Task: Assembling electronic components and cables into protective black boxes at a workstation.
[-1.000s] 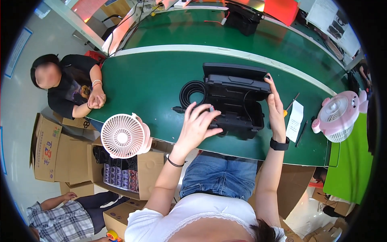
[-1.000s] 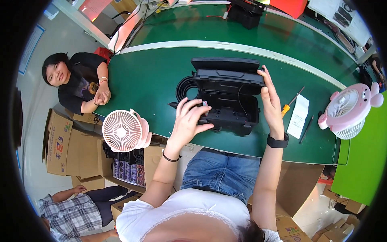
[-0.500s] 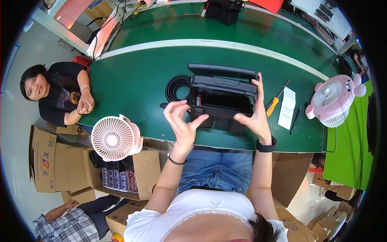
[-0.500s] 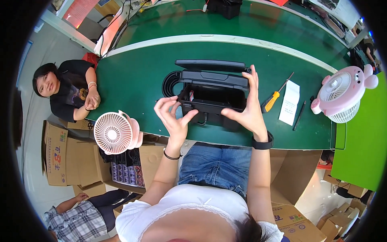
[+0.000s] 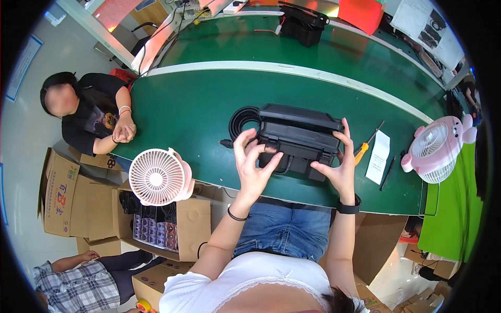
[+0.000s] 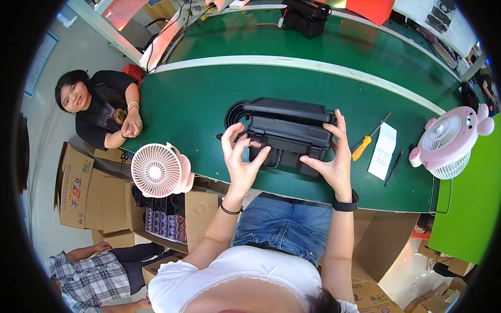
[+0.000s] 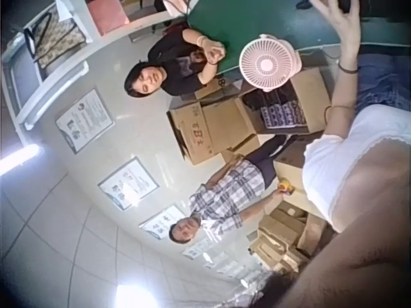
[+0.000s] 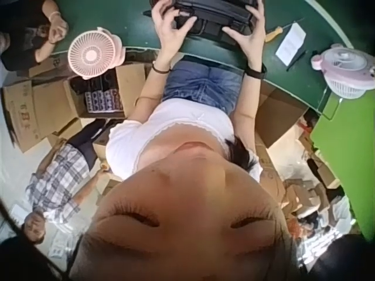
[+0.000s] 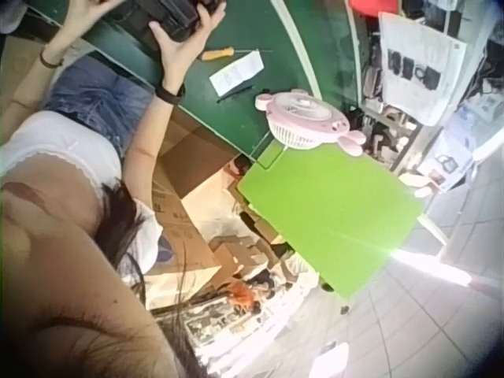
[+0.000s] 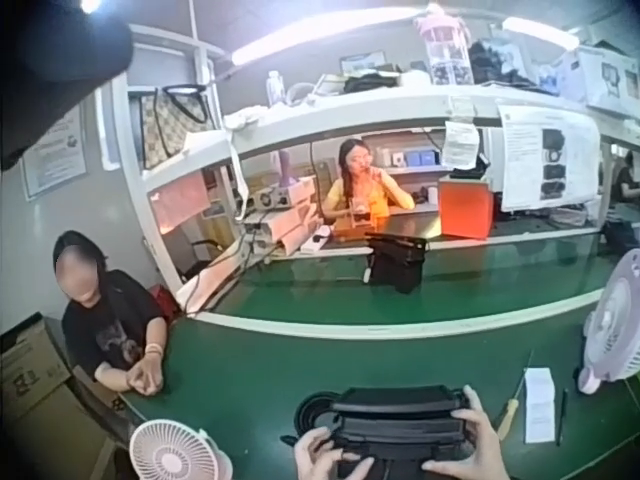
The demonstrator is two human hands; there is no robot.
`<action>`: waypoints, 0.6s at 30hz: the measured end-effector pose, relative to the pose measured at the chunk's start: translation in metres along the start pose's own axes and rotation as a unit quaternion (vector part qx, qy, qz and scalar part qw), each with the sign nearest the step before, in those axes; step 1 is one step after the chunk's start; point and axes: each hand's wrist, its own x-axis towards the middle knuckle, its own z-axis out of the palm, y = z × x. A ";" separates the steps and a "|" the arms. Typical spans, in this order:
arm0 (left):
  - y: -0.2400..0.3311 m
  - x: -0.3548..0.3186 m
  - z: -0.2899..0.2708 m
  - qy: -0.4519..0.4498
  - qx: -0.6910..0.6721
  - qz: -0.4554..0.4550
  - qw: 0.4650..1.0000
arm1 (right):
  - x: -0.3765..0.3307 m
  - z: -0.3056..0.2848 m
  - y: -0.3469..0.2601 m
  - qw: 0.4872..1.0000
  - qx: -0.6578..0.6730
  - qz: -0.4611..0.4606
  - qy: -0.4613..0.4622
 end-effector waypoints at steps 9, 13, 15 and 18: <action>-0.010 0.024 0.001 -0.043 0.002 0.074 0.996 | 0.005 -0.004 0.009 0.999 0.026 -0.007 -0.019; -0.022 0.019 0.016 -0.014 -0.112 0.028 0.993 | 0.013 -0.005 -0.004 1.000 -0.004 0.016 -0.023; -0.026 0.013 0.021 -0.011 -0.168 0.008 0.986 | 0.008 0.002 -0.010 0.999 -0.012 0.026 0.017; -0.024 0.013 0.027 0.003 -0.211 -0.001 0.977 | -0.007 0.017 -0.005 0.992 -0.048 0.006 0.112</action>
